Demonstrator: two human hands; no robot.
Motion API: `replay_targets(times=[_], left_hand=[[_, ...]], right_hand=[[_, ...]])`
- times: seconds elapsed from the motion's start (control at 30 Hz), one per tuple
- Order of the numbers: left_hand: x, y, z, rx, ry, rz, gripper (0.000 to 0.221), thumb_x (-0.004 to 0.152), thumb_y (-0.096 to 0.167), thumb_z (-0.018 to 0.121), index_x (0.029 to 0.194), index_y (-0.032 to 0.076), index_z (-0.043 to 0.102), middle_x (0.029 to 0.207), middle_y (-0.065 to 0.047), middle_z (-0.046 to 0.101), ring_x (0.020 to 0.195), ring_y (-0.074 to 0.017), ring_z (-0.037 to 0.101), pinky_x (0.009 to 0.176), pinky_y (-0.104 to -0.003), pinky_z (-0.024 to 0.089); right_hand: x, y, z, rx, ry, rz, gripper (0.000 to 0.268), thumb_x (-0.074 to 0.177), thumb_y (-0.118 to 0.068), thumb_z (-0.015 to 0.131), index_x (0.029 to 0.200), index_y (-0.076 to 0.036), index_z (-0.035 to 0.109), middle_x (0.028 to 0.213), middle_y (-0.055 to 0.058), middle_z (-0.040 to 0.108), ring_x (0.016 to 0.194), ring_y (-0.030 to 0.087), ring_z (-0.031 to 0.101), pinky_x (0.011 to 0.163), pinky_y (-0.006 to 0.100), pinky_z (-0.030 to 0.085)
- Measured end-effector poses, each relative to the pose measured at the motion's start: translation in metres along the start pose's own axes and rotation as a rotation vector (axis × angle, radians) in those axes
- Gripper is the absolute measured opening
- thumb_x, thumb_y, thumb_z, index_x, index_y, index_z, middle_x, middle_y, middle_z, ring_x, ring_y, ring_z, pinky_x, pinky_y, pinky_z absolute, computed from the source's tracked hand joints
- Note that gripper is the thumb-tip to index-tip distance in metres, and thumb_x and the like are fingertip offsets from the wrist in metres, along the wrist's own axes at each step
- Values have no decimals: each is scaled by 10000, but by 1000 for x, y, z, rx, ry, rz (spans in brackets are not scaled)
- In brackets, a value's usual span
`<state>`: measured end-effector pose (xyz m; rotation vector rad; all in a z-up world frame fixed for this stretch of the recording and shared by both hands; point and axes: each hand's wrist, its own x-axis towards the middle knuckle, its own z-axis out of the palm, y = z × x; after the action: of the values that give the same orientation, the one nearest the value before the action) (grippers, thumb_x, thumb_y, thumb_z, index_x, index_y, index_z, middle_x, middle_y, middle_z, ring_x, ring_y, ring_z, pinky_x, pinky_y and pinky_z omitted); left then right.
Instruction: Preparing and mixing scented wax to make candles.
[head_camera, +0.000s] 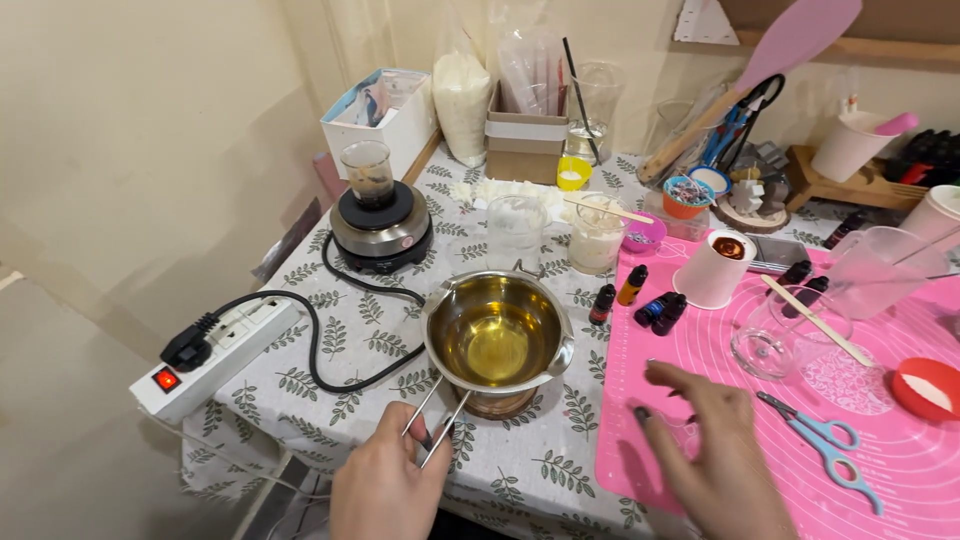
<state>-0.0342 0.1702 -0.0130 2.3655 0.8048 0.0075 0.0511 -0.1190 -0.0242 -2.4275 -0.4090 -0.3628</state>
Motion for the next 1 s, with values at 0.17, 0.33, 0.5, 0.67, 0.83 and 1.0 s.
replay_targets(times=[0.17, 0.33, 0.5, 0.67, 0.83, 1.0], left_hand=[[-2, 0, 5, 41, -24, 15, 301, 793, 346, 776, 927, 169, 572, 531, -31, 594, 527, -196, 683, 587, -381, 521], [-4, 8, -6, 115, -90, -35, 353, 835, 401, 743, 1080, 198, 591, 617, -53, 638, 609, -201, 716, 653, -381, 545], [10, -51, 11, 282, 386, 541, 1216, 599, 643, 869, 1475, -74, 427, 1173, -221, 666, 1108, -382, 636, 964, -563, 451], [-12, -47, -18, -14, 621, 523, 1098, 635, 516, 811, 1493, -55, 432, 1312, -255, 618, 1254, -386, 591, 1071, -561, 440], [175, -364, -24, -313, 488, 474, 992, 701, 432, 771, 1516, -26, 441, 1349, -249, 611, 1314, -374, 596, 1087, -536, 457], [216, -510, 35, -443, 296, 590, 886, 776, 385, 724, 1511, -21, 442, 1352, -259, 619, 1316, -388, 616, 1107, -542, 445]], right_hand=[[23, 12, -49, -131, -61, 32, 452, 835, -292, 704, 1261, -144, 671, 1189, 48, 714, 1095, 240, 587, 979, 415, 465], [64, 20, -99, -288, -16, -75, 462, 839, -344, 721, 1241, -121, 672, 1113, 91, 703, 1079, 278, 598, 961, 425, 466], [129, 6, -114, -444, -18, -348, 320, 874, -333, 725, 1099, -107, 752, 1050, 142, 691, 1033, 360, 538, 927, 466, 456], [231, 54, -52, -448, -158, -438, 516, 806, -405, 772, 1187, -62, 716, 1150, 185, 688, 1118, 391, 559, 1003, 481, 444], [293, 46, 8, -319, -349, -284, 969, 679, -513, 873, 1390, 43, 523, 1219, 234, 677, 1183, 385, 592, 1021, 435, 477], [309, 22, 26, -314, -475, -188, 1028, 618, -467, 885, 1417, 36, 480, 1176, 224, 706, 1084, 364, 685, 968, 395, 528]])
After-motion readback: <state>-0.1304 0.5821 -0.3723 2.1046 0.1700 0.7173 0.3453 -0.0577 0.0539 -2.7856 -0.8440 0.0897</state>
